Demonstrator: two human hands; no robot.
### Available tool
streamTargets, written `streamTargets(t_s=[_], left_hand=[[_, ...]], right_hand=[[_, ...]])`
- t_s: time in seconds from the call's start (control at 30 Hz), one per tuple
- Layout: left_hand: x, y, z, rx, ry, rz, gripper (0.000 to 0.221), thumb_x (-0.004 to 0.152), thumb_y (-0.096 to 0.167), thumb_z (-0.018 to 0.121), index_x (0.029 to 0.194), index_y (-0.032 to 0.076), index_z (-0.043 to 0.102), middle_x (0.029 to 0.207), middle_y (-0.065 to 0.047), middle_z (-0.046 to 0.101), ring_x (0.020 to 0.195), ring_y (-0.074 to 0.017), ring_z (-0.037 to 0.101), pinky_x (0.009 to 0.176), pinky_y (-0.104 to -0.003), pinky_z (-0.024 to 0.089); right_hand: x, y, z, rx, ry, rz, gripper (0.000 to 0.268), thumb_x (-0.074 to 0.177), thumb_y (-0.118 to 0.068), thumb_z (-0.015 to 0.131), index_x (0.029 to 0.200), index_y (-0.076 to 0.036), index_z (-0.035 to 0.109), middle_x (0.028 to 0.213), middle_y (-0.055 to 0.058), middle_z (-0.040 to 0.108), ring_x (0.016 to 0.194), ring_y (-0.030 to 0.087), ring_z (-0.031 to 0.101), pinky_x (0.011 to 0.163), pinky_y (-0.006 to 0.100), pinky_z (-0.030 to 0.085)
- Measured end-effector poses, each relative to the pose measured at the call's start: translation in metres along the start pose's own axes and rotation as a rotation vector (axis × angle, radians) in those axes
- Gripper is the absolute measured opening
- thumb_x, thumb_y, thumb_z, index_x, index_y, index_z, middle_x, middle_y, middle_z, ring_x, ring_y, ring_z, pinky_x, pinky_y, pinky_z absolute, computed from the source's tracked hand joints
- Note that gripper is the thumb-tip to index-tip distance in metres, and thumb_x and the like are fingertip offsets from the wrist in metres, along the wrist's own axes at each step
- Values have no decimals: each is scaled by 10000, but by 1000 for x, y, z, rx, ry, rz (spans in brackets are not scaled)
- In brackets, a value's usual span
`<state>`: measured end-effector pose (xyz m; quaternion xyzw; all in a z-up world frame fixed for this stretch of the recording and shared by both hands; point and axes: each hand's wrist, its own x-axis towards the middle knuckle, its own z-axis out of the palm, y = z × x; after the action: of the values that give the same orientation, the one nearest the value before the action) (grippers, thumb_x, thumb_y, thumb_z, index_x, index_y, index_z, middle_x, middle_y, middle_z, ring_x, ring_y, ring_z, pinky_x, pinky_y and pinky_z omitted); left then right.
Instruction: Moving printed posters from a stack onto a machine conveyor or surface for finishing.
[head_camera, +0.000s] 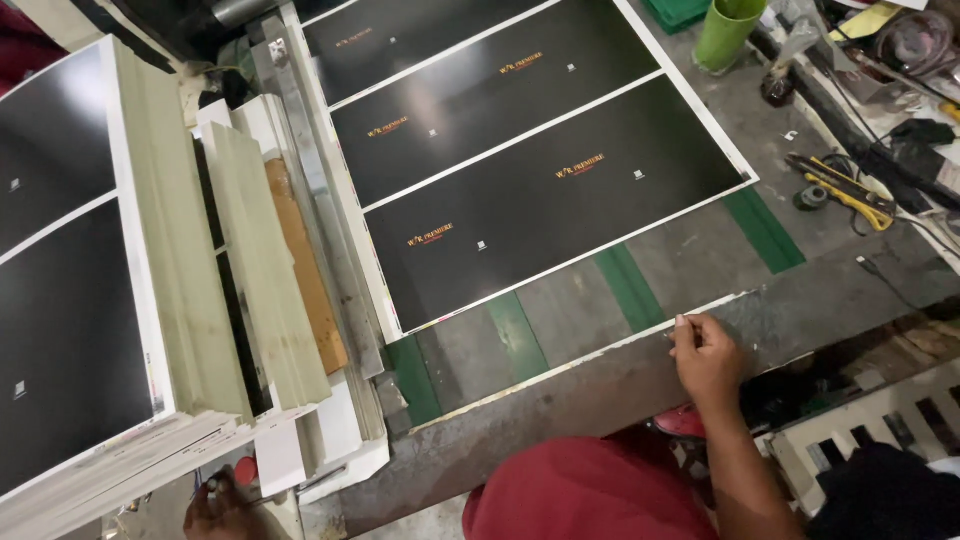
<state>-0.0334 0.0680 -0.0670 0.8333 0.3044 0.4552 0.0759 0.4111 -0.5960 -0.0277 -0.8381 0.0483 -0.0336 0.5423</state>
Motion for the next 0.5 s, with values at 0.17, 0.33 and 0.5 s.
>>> streamTargets(t_s=[0.17, 0.33, 0.5], left_hand=[[-4, -1, 6, -45, -29, -73, 304, 1138, 117, 674, 1046, -171, 637, 894, -263, 697, 825, -292, 716, 748, -346, 571], [0, 12, 5, -280, -39, -146, 316, 1159, 114, 593, 1042, -179, 599, 914, -224, 694, 844, -223, 702, 777, -301, 570], [4, 36, -2, -128, -37, -220, 223, 1094, 43, 633, 1051, -175, 640, 939, -220, 707, 875, -206, 691, 832, -325, 565]], right_hand=[[0, 1, 1, 0, 14, -1, 209, 1032, -201, 659, 1012, 2, 700, 783, 80, 731, 609, 141, 677, 584, 301, 525], [0, 4, 3, 35, 19, 8, 200, 1026, -192, 663, 1016, 4, 698, 788, 80, 727, 608, 137, 669, 573, 297, 518], [0, -1, 0, -11, -6, 4, 200, 1039, -195, 652, 1013, 0, 687, 790, 78, 729, 622, 145, 676, 599, 302, 522]])
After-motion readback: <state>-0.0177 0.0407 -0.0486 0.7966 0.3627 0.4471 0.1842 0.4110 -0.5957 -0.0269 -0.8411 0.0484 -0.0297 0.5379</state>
